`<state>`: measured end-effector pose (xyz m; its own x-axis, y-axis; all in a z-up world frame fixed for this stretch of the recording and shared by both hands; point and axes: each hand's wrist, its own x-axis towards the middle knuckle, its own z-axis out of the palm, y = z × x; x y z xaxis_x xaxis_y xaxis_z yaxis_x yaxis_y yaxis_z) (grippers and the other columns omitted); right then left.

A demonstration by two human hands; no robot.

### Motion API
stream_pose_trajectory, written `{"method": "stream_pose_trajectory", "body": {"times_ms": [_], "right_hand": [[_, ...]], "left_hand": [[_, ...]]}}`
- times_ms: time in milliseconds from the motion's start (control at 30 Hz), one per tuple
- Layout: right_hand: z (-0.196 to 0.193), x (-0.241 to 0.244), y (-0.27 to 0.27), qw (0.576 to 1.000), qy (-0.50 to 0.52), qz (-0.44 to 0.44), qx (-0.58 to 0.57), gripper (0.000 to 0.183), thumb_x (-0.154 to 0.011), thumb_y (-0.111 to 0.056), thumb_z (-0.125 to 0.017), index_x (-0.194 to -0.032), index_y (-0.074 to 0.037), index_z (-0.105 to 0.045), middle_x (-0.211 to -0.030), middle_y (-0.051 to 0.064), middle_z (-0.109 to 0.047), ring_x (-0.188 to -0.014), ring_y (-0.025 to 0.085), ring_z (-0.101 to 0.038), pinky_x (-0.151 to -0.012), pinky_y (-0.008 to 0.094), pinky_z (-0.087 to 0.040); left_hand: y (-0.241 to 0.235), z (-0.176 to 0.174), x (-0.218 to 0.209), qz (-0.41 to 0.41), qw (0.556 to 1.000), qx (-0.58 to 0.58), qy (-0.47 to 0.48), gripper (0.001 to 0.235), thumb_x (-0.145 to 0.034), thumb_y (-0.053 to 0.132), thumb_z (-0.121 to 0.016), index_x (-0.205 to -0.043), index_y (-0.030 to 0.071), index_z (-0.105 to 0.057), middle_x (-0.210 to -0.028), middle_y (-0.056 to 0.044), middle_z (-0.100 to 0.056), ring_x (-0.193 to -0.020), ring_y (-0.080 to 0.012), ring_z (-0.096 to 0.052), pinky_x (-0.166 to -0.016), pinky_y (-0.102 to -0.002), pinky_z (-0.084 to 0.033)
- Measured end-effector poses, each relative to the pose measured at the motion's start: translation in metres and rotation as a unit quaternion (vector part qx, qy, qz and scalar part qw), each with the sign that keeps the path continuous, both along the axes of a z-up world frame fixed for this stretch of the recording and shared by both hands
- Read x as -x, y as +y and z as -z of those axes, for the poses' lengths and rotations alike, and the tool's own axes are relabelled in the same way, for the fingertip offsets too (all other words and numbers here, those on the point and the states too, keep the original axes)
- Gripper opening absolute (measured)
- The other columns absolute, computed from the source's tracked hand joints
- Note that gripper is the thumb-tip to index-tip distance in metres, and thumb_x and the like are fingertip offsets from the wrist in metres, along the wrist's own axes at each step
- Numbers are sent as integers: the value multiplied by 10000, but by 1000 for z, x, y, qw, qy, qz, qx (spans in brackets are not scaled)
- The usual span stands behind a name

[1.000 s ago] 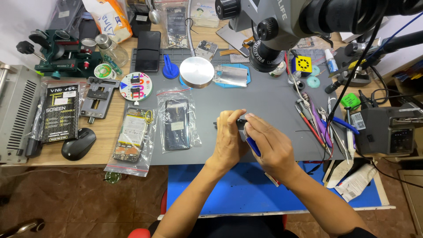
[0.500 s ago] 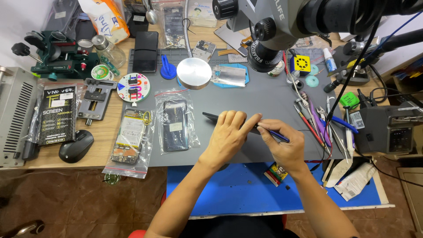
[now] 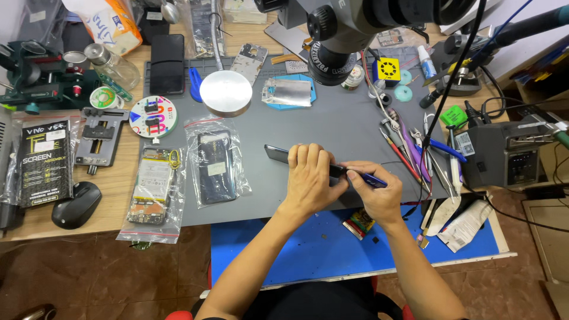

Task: The person removes a smartphone from a plastic bag and uses a blue prying tool to separate the back cover from the device. They carefully pry along the edges to detach the cover, revealing the internal components, and then place the back cover on the table.

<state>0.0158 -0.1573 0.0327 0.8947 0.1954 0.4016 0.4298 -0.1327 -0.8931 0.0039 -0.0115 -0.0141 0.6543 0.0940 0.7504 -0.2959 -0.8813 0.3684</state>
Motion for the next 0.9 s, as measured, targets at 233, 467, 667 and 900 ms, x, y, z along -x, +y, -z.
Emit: {"method": "stream_pose_trajectory", "body": {"times_ms": [233, 467, 667, 900], "right_hand": [[5, -4, -8, 1000, 7, -11, 22, 67, -879, -41, -837, -897, 5, -791, -912, 131, -822, -850, 170, -781, -745, 286, -582], [14, -5, -8, 996, -65, 21, 53, 64, -874, -47, -848, -880, -16, -793, -886, 97, -826, -785, 218, -795, -683, 270, -590], [18, 4, -4, 966, -216, 76, 118, 21, -914, 11, -807, -927, 2, -793, -952, 129, -832, -790, 278, -793, -684, 314, -605], [-9, 2, -10, 977, -158, 26, 144, 32, -920, 9, -804, -929, -6, -778, -948, 117, -830, -835, 281, -798, -673, 334, -617]], "left_hand": [[-7, 7, -3, -9, 1000, -23, -5, 442, -587, 287, -822, -865, 104, -530, -866, -102, -479, -906, -315, -525, -1052, -487, -381], [-9, 11, -3, -17, 999, -28, -3, 405, -607, 281, -805, -846, 110, -527, -859, -101, -484, -891, -313, -532, -1039, -479, -387], [-10, 21, -7, -14, 999, -34, -8, 393, -596, 240, -806, -847, 106, -534, -861, -102, -481, -889, -321, -516, -1012, -476, -371], [-9, 21, -4, -4, 999, -35, -6, 399, -592, 251, -805, -854, 105, -541, -868, -106, -494, -895, -325, -527, -990, -470, -373]]}}
